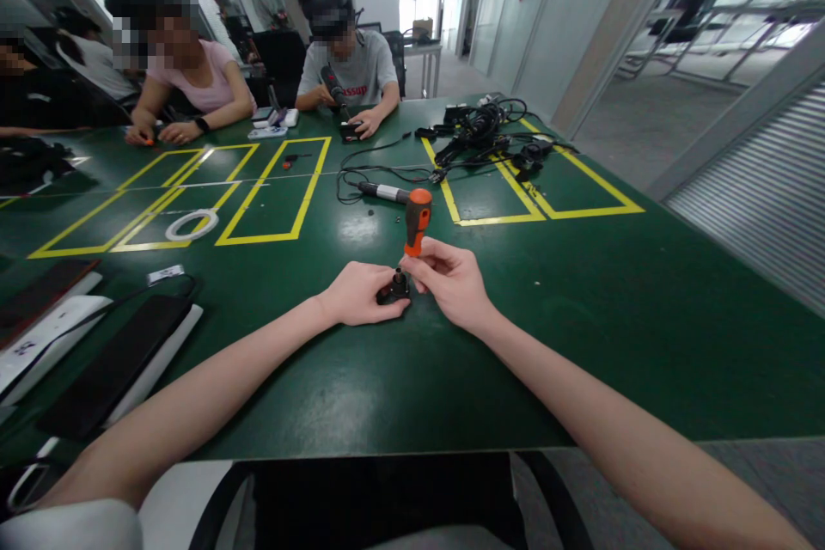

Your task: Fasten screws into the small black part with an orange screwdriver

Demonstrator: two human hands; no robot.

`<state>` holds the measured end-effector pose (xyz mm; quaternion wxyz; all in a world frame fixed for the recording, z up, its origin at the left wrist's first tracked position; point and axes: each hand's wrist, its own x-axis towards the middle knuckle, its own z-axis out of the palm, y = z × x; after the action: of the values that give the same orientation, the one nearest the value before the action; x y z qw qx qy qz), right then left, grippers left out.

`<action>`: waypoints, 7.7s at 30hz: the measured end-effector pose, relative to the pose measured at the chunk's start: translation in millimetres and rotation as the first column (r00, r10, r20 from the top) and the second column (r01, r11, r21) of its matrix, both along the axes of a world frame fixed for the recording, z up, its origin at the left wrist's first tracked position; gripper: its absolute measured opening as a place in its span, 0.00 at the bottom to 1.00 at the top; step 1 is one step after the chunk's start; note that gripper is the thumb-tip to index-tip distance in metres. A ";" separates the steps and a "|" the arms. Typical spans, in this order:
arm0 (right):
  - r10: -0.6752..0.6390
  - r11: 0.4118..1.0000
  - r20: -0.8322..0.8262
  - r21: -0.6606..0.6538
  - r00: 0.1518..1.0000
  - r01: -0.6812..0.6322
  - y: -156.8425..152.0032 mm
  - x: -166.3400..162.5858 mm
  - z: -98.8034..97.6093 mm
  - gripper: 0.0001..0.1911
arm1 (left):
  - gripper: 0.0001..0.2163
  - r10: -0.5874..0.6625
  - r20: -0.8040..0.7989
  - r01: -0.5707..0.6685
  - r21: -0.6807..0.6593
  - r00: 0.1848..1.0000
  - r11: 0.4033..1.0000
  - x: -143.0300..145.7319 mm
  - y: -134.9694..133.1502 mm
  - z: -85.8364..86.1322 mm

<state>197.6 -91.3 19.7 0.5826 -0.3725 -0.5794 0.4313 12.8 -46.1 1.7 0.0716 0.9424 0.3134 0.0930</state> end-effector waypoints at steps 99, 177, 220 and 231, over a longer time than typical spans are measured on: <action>0.116 0.989 -0.115 -0.082 0.987 -0.126 4.7 3.0 -9.4 0.20 | 0.16 0.000 -0.017 0.000 -0.002 1.000 1.000 0.3 0.1 1.3; 0.149 0.984 -0.116 -0.078 0.982 -0.159 6.5 6.0 -9.4 0.19 | 0.16 -0.007 0.006 0.007 -0.008 1.000 1.000 1.9 2.1 -2.1; 0.091 0.993 -0.094 -0.071 0.991 -0.098 8.4 6.9 -10.9 0.21 | 0.17 -0.006 0.017 0.006 -0.011 1.000 1.000 -0.5 1.0 -2.3; 0.148 0.985 -0.108 -0.074 0.983 -0.156 7.1 5.6 -10.9 0.20 | 0.15 0.004 0.011 -0.004 -0.020 1.000 1.000 -2.1 0.3 -4.6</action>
<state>203.1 -84.2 8.9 0.5608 -0.3285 -0.5574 0.5165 10.7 -45.8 -2.9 0.0825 0.9404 0.3159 0.0953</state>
